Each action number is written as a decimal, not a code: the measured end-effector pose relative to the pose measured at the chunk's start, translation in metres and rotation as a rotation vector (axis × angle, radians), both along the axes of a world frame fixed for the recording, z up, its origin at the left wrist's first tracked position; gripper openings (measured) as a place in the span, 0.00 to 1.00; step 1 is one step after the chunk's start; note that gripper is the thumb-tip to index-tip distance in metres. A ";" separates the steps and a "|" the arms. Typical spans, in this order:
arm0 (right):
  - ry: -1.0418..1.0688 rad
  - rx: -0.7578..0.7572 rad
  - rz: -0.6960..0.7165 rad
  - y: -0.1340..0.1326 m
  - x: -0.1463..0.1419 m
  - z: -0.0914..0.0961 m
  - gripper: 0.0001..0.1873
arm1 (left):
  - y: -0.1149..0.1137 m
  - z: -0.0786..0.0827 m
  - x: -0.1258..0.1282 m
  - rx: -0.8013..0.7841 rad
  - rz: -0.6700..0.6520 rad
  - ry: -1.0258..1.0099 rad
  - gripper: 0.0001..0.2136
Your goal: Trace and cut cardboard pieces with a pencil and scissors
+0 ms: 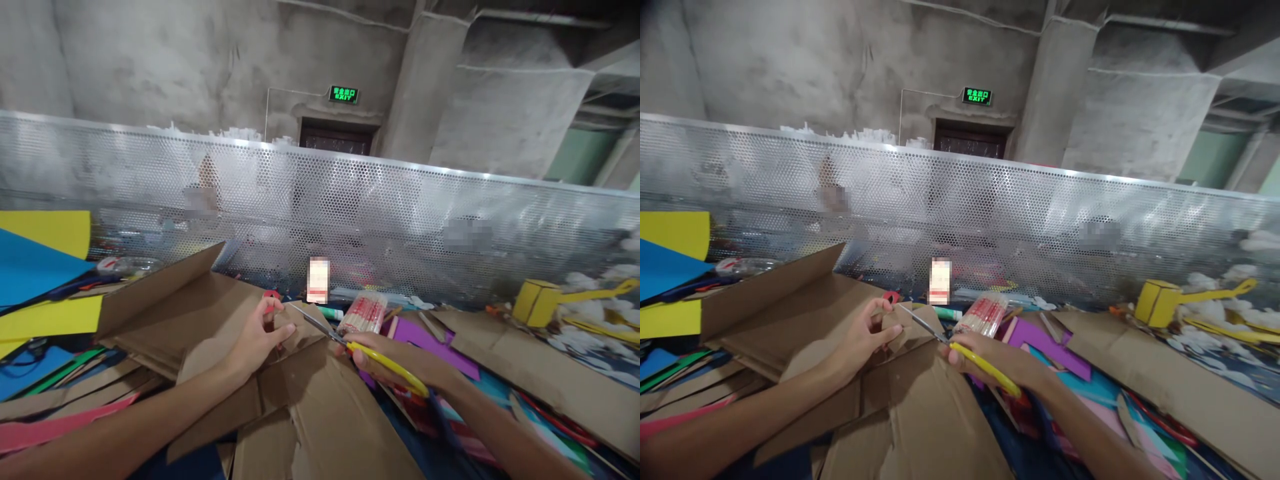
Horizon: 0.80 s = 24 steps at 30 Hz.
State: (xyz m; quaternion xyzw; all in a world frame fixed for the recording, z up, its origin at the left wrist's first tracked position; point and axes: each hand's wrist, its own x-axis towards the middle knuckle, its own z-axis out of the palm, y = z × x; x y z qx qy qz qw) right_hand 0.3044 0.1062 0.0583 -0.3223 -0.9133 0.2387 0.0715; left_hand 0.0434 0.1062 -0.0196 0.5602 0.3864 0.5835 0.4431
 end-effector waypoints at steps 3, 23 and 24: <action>0.023 -0.088 -0.007 0.000 0.000 0.000 0.32 | 0.001 -0.001 0.000 0.005 0.001 -0.006 0.21; 0.083 -0.127 -0.098 0.008 -0.005 -0.015 0.31 | 0.007 -0.006 -0.003 0.006 0.000 0.021 0.21; 0.080 -0.098 -0.083 0.012 -0.004 -0.018 0.30 | 0.006 -0.006 -0.002 0.001 0.001 0.017 0.21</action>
